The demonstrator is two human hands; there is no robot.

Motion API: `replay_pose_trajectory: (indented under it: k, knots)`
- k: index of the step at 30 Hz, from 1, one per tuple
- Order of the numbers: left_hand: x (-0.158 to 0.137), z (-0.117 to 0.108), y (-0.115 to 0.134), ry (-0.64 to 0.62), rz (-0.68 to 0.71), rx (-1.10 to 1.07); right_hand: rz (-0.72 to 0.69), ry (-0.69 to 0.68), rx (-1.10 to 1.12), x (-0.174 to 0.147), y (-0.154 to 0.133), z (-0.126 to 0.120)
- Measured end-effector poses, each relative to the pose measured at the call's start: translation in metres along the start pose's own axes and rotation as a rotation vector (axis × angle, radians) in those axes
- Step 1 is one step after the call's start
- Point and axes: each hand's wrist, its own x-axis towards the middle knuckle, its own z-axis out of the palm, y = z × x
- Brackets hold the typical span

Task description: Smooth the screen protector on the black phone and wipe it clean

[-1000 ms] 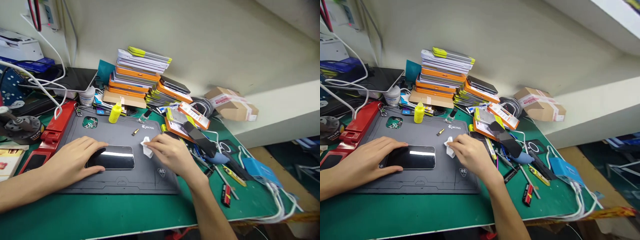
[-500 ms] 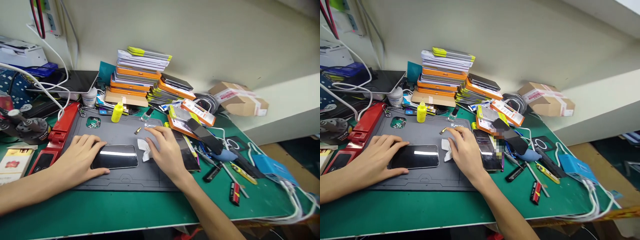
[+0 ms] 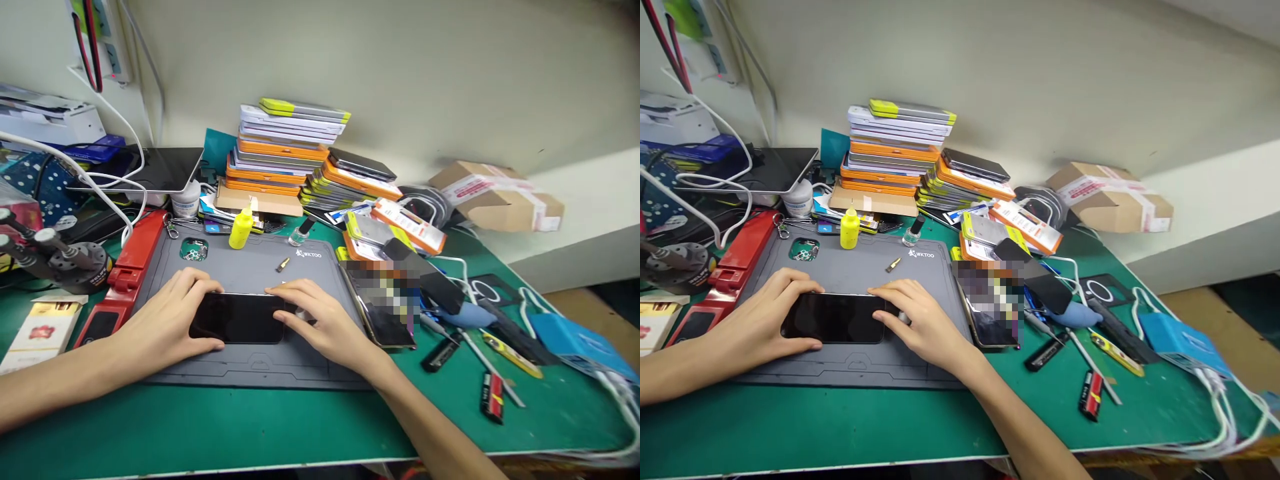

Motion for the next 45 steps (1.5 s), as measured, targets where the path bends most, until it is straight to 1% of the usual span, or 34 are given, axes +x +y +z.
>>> replay_pose_trajectory:
  k: [3,6,14,17,21,24,27,30,36,40,45]
  knots:
    - [0.001,0.0,-0.003,-0.022,-0.025,-0.011,0.008,0.026,-0.005,0.002,0.001,0.003]
    - [0.001,0.001,-0.004,-0.013,-0.028,0.026,-0.033,0.049,-0.059,0.004,0.002,0.004]
    - [-0.002,0.007,-0.012,0.056,0.053,0.158,-0.165,-0.05,-0.214,0.008,0.005,-0.006]
    - [0.0,0.008,-0.015,0.072,0.099,0.13,-0.206,-0.07,-0.23,0.01,0.004,-0.01]
    - [0.004,0.004,-0.016,0.036,0.159,0.088,-0.279,-0.086,-0.215,0.012,0.0,-0.011]
    - [0.005,0.004,-0.018,0.038,0.107,0.041,-0.335,-0.099,-0.216,0.012,-0.003,-0.008]
    - [0.004,0.006,-0.022,0.049,0.09,0.037,-0.363,-0.064,-0.26,0.013,-0.006,-0.004]
    - [0.004,0.008,-0.022,0.062,0.153,0.088,-0.411,-0.016,-0.324,0.013,-0.006,-0.001]
    - [0.006,0.003,-0.012,0.144,0.33,0.216,-0.465,0.028,-0.474,0.01,-0.005,0.004]
    - [0.008,0.0,-0.009,0.207,0.369,0.278,-0.494,0.067,-0.562,0.008,-0.006,0.007]
    - [0.012,-0.004,-0.011,0.219,0.435,0.345,-0.548,0.092,-0.654,0.008,-0.01,0.006]
